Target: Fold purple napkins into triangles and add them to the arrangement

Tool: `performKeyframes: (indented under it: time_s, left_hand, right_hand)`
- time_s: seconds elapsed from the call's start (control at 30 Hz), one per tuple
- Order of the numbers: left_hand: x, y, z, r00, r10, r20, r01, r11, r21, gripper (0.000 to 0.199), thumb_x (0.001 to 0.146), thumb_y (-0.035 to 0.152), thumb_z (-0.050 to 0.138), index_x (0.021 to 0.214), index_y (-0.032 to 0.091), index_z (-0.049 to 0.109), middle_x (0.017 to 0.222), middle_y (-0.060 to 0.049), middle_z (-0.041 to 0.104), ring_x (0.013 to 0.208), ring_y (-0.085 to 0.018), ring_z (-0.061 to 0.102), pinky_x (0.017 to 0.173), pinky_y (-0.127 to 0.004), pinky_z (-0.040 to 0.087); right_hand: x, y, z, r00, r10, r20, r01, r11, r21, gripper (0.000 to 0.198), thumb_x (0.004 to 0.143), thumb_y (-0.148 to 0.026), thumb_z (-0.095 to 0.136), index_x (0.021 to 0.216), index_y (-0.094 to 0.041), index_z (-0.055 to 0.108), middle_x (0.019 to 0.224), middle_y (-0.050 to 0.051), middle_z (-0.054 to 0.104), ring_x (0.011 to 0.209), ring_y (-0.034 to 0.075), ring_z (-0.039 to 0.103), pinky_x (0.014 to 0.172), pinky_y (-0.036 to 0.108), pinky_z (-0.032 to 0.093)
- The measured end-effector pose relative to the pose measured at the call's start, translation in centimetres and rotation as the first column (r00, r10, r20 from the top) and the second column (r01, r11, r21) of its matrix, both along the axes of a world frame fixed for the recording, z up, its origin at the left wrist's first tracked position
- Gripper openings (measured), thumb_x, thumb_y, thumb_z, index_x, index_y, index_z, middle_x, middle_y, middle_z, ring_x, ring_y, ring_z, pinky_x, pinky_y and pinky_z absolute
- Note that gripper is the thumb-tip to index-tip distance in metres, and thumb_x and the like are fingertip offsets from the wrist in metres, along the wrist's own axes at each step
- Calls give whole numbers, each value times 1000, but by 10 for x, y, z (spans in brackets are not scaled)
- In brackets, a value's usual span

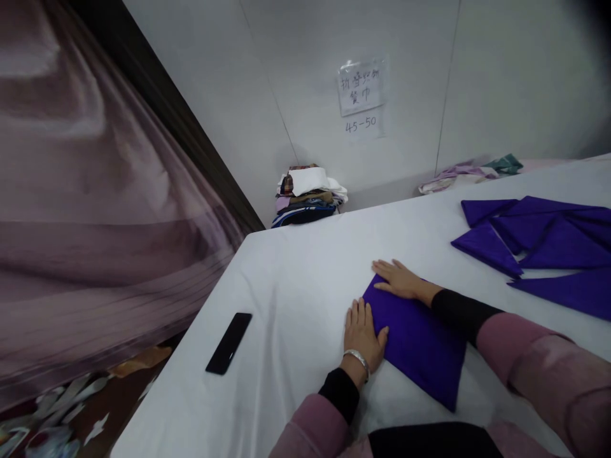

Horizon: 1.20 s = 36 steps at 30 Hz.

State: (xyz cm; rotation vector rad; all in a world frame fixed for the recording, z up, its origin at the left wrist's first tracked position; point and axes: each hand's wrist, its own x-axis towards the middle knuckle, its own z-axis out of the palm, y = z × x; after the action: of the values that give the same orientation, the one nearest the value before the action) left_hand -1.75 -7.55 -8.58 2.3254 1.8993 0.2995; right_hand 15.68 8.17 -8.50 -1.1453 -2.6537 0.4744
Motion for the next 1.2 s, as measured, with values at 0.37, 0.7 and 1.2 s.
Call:
performKeyframes:
  time_s: [0.37,0.7,1.2]
  left_hand:
    - [-2,1,7,997,12,73,-8,998,-57,67,87,49,36,139,9,28,148,-15,23,137,-28,15,111,-46,18]
    - [-26,17,22,964,228,138,-228,974,-13,39,85,31,48,119,13,52,106,-10,62,101,-22,55,89,-34,41]
    - [-46,62,71,994,52,97,-60,995,85,30,85,30,52,113,20,56,118,-6,58,113,-19,49,99,-34,36]
  right_hand:
    - [62,18,16,912,-391,-125,374,917,-138,58,89,-48,26,126,-12,51,131,11,52,121,26,46,102,38,34]
    - [141,-53,22,912,-382,152,392,919,-41,34,79,-38,46,96,-18,67,85,9,69,78,24,63,66,31,44]
    - [100,-127,51,939,-314,-140,262,918,-297,25,84,-37,41,78,-22,59,71,1,64,64,17,57,59,29,43]
